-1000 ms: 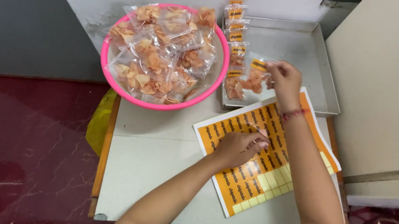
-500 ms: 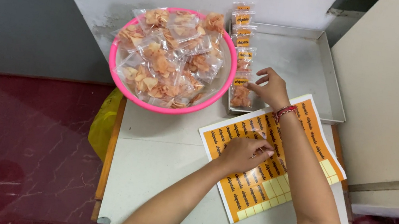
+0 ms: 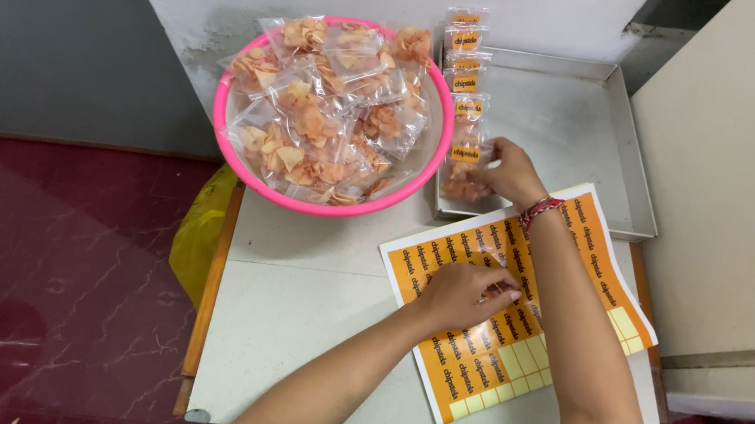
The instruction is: The person labels small plastic bags containing snacks by hand, peeling individual yellow stickers from a sheet and pressing them onto each bag.
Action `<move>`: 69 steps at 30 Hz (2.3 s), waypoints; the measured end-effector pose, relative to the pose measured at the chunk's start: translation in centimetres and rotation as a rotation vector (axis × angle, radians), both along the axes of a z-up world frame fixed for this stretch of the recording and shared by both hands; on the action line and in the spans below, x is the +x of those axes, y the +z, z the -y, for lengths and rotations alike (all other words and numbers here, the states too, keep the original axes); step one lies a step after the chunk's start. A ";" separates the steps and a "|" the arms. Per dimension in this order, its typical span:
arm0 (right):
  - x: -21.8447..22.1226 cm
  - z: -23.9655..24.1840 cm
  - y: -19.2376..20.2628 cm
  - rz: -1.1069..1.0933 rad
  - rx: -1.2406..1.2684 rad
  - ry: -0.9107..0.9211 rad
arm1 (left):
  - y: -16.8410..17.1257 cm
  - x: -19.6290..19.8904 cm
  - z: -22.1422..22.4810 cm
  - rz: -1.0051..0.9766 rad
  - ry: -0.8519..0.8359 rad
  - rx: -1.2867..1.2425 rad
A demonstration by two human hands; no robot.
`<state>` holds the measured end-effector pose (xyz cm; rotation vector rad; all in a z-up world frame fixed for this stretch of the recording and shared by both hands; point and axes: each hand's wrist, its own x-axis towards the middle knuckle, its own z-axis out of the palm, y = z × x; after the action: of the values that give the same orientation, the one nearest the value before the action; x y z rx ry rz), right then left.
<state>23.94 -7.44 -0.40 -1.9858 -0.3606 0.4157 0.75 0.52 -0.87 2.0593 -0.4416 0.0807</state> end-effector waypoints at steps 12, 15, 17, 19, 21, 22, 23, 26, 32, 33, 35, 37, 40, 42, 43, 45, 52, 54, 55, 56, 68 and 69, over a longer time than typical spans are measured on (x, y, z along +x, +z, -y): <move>4.5 -1.5 -2.2 0.258 -0.058 -0.106 | -1.0 0.1 0.4 0.028 0.034 0.015; 3.2 -1.9 -1.6 0.262 -0.155 -0.117 | -0.8 0.1 0.4 0.039 0.031 0.019; 1.7 -2.1 0.2 0.278 -0.191 -0.121 | -0.9 0.1 0.5 0.041 0.032 0.017; 0.2 -2.5 1.8 0.296 -0.225 -0.125 | -0.8 0.0 0.5 0.045 0.035 0.015; -1.2 -3.0 3.1 0.244 -0.220 -0.114 | -0.6 0.0 0.4 0.045 0.035 0.018; -1.1 -3.2 3.0 0.246 -0.217 -0.111 | -0.8 -0.1 0.4 0.048 0.038 0.020; -1.0 -3.3 3.0 0.221 -0.235 -0.095 | -0.9 0.0 0.5 0.058 0.039 0.010; -0.8 -3.5 3.2 0.211 -0.243 -0.072 | -0.9 0.2 0.6 0.078 0.045 0.002; -1.1 -4.8 3.5 0.270 -0.198 -0.075 | -0.3 -0.1 0.4 0.079 0.055 -0.002; -1.3 -5.0 3.8 0.278 -0.196 -0.080 | 0.0 -0.1 0.4 0.083 0.056 0.001; -0.8 -5.1 3.3 0.277 -0.204 -0.088 | -0.1 -0.1 0.3 0.087 0.059 -0.001; -0.6 -5.2 2.9 0.273 -0.214 -0.099 | -0.1 0.0 0.3 0.090 0.058 -0.003; -0.5 -5.1 3.1 0.292 -0.239 -0.110 | -0.1 0.1 0.3 0.091 0.064 0.023; -0.9 -5.3 3.4 0.264 -0.243 -0.088 | -0.1 0.0 0.4 0.103 0.073 0.016; -0.8 -5.0 2.9 0.266 -0.244 -0.088 | -0.2 0.1 0.5 0.104 0.074 0.015; -0.5 -4.4 2.0 0.246 -0.270 -0.114 | -0.3 0.1 0.5 0.103 0.082 0.014; 1.9 -1.8 0.4 0.287 -0.289 -0.118 | -0.8 0.3 0.5 0.079 0.041 0.010; 0.4 -0.9 2.4 0.402 -0.222 -0.098 | -0.7 0.4 0.3 0.057 0.025 0.013; -1.4 0.1 3.2 0.400 -0.223 -0.099 | -0.1 0.2 0.1 0.055 0.023 0.012; -3.1 1.0 4.1 0.546 -0.147 -0.096 | 0.4 0.1 -0.1 0.046 0.006 0.008; -24.4 14.1 3.9 0.254 0.154 -0.760 | 0.2 -0.1 -0.2 -0.074 -0.016 0.007; -25.2 14.8 2.7 0.155 0.225 -0.863 | -0.3 0.0 0.0 -0.077 -0.005 0.008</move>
<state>-1.22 -22.23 2.29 -1.7580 0.3517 -0.3161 0.77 0.52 -1.17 2.0617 -0.4005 -0.0036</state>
